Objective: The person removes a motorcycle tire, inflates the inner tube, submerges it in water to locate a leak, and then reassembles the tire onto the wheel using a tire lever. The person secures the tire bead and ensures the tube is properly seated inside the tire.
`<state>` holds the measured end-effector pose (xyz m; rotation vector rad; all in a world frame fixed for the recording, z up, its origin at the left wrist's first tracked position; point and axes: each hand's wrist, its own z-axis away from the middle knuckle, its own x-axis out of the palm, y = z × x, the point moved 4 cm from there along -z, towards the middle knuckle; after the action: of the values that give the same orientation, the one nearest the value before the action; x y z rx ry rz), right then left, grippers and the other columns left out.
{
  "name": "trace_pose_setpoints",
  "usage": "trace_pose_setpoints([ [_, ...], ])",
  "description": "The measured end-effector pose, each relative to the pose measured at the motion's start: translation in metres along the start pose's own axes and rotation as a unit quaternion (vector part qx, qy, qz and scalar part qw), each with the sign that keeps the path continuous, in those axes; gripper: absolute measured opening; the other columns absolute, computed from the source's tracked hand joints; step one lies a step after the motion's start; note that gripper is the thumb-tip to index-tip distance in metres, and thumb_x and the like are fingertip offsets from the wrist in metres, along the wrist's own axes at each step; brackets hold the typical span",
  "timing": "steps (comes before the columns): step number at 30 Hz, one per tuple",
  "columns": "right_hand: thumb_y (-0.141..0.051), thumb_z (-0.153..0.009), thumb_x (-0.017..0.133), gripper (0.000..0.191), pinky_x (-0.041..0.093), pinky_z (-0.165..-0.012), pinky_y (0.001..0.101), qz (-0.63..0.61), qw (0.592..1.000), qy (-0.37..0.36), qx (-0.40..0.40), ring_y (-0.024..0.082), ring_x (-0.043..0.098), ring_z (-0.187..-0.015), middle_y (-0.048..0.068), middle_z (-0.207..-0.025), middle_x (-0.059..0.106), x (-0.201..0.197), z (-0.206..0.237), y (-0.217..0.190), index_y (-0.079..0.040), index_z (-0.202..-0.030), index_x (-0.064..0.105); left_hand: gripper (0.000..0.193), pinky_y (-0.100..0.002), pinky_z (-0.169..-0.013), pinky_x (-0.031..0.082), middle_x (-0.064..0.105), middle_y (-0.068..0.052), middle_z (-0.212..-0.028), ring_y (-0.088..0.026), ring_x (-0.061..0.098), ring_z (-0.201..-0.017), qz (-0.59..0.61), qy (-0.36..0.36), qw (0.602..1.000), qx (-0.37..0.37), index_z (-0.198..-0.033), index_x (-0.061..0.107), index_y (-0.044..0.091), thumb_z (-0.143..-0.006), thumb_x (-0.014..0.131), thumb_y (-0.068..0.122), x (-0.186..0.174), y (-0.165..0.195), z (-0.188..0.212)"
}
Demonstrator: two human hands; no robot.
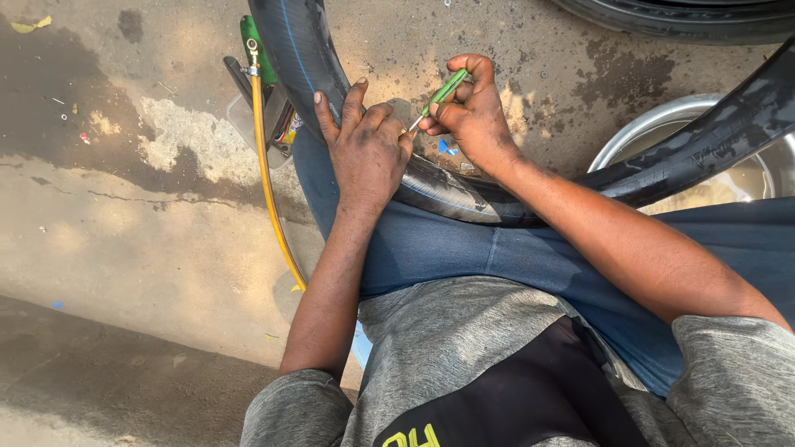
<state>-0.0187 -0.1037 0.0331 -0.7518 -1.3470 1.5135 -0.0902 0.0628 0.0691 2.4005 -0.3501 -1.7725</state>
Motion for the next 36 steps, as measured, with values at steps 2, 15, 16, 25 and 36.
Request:
trace_pose_setpoints([
  [2, 0.007, -0.101, 0.056, 0.055, 0.068, -0.077, 0.0307, -0.004, 1.0, -0.006, -0.013, 0.02, 0.076, -0.089, 0.014, -0.105, 0.064, 0.0, 0.001, 0.002, -0.009, -0.142, 0.024, 0.017, -0.063, -0.126, 0.001, 0.075, -0.003, -0.11, -0.027, 0.046, -0.142, -0.004, 0.002, 1.0, 0.004, -0.089, 0.079, 0.012, -0.086, 0.082, 0.029, 0.001, 0.0, 0.0],
  [15, 0.006, -0.101, 0.059, 0.051, 0.067, -0.077, 0.0296, 0.02, 0.999, -0.013, -0.038, 0.018, 0.075, -0.089, 0.013, -0.104, 0.063, 0.008, 0.002, -0.001, -0.007, -0.138, 0.026, 0.017, -0.063, -0.126, 0.001, 0.075, -0.002, -0.11, -0.026, 0.047, -0.142, 0.001, 0.006, 1.0, 0.0, -0.095, 0.08, 0.012, -0.088, 0.081, 0.027, -0.004, 0.003, 0.001],
  [16, 0.003, -0.101, 0.059, 0.049, 0.067, -0.076, 0.0287, 0.036, 0.998, -0.013, -0.046, 0.016, 0.074, -0.087, 0.012, -0.103, 0.062, 0.007, 0.002, -0.004, -0.006, -0.136, 0.027, 0.018, -0.063, -0.126, 0.001, 0.075, -0.002, -0.11, -0.026, 0.047, -0.141, 0.003, 0.005, 1.0, -0.002, -0.095, 0.08, 0.012, -0.087, 0.081, 0.028, -0.004, 0.003, 0.001],
  [25, -0.017, -0.109, 0.061, 0.019, 0.056, -0.064, 0.0287, 0.252, 0.965, -0.064, -0.038, 0.01, 0.059, -0.074, 0.007, -0.097, 0.059, -0.011, -0.016, -0.03, -0.004, -0.121, 0.054, 0.023, -0.065, -0.125, 0.001, 0.075, -0.005, -0.109, -0.027, 0.046, -0.141, -0.014, -0.015, 1.0, 0.002, -0.094, 0.079, 0.009, -0.088, 0.081, 0.032, -0.002, 0.004, 0.0],
  [36, -0.015, -0.108, 0.055, 0.014, 0.057, -0.068, 0.0282, 0.246, 0.962, -0.098, 0.062, 0.01, 0.062, -0.075, 0.005, -0.093, 0.064, -0.007, -0.014, -0.034, -0.006, -0.117, 0.059, 0.021, -0.065, -0.125, 0.003, 0.076, -0.004, -0.106, -0.027, 0.048, -0.141, -0.011, -0.025, 1.0, -0.001, -0.091, 0.079, 0.009, -0.089, 0.08, 0.03, -0.005, 0.004, 0.0],
])
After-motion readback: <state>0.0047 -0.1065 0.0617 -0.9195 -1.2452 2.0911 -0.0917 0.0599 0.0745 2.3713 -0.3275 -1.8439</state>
